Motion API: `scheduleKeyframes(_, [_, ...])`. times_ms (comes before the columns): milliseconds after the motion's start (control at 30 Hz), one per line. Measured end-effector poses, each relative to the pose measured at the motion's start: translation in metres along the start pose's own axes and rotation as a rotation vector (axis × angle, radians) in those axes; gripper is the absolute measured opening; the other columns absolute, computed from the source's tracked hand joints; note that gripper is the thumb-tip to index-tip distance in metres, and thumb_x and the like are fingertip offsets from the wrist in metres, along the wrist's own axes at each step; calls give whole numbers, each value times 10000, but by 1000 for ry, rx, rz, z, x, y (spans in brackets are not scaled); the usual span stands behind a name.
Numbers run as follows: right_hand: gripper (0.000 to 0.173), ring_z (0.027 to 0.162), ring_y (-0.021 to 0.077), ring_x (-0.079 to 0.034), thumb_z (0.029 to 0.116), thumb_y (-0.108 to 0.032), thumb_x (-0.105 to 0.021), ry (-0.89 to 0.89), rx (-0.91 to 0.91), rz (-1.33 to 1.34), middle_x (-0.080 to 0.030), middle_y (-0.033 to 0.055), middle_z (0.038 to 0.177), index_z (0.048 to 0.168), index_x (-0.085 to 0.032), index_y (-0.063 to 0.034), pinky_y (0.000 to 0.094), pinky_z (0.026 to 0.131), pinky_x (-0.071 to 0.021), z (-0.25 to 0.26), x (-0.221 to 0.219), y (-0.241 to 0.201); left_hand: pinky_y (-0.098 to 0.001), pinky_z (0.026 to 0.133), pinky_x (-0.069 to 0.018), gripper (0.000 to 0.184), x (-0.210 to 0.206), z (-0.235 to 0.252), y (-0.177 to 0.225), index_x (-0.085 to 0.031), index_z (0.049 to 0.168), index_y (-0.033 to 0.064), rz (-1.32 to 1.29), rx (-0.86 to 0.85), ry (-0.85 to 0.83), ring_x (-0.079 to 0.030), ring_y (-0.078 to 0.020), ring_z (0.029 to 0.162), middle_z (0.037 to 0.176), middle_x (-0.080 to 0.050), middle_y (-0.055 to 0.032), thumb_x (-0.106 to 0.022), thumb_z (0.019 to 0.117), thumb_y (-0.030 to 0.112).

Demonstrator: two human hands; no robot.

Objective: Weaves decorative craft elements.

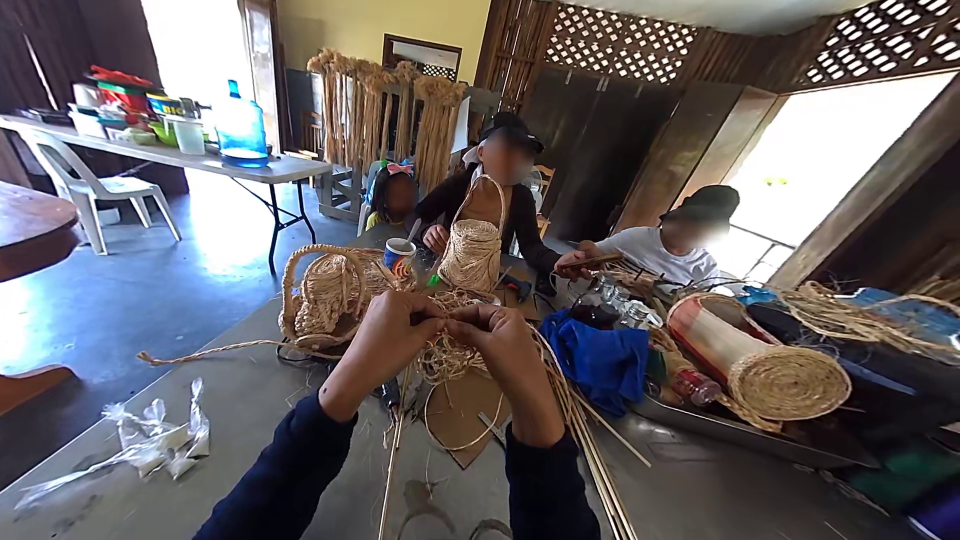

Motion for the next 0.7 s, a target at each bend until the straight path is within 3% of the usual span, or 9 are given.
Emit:
scheduleKeyframes(167, [49, 689, 17, -635, 888, 5, -736, 3, 2, 60, -699, 9, 778, 936, -733, 15, 184, 674, -538, -1, 6, 0, -201, 725, -543, 71, -4, -2, 0, -739, 950, 63, 78, -112, 14, -637, -4, 737, 837, -698, 17, -674, 969, 81])
scheduleKeyframes(300, [87, 705, 30, -646, 860, 35, -748, 21, 25, 65, -688, 22, 787, 938, -712, 22, 194, 691, -556, -1, 5, 0, -284, 756, -551, 85, -8, -4, 0, -750, 962, 61, 163, -162, 62, -655, -70, 779, 874, -710, -24, -671, 968, 92])
scheduleKeyframes(700, [158, 663, 20, -610, 823, 7, -780, -34, 122, 9, -650, 5, 762, 944, -677, 16, 183, 646, -532, 1, 5, 4, -267, 760, -550, 114, -7, -2, -4, -744, 983, 57, 133, -157, 21, -657, -44, 788, 895, -716, -10, -645, 983, 114])
Point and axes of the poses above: each hand's wrist, its own z-axis towards the middle knuckle, its own x-axis out of the back of the hand, y = z × x, the point moved 2 cm from there along z, towards the middle knuckle
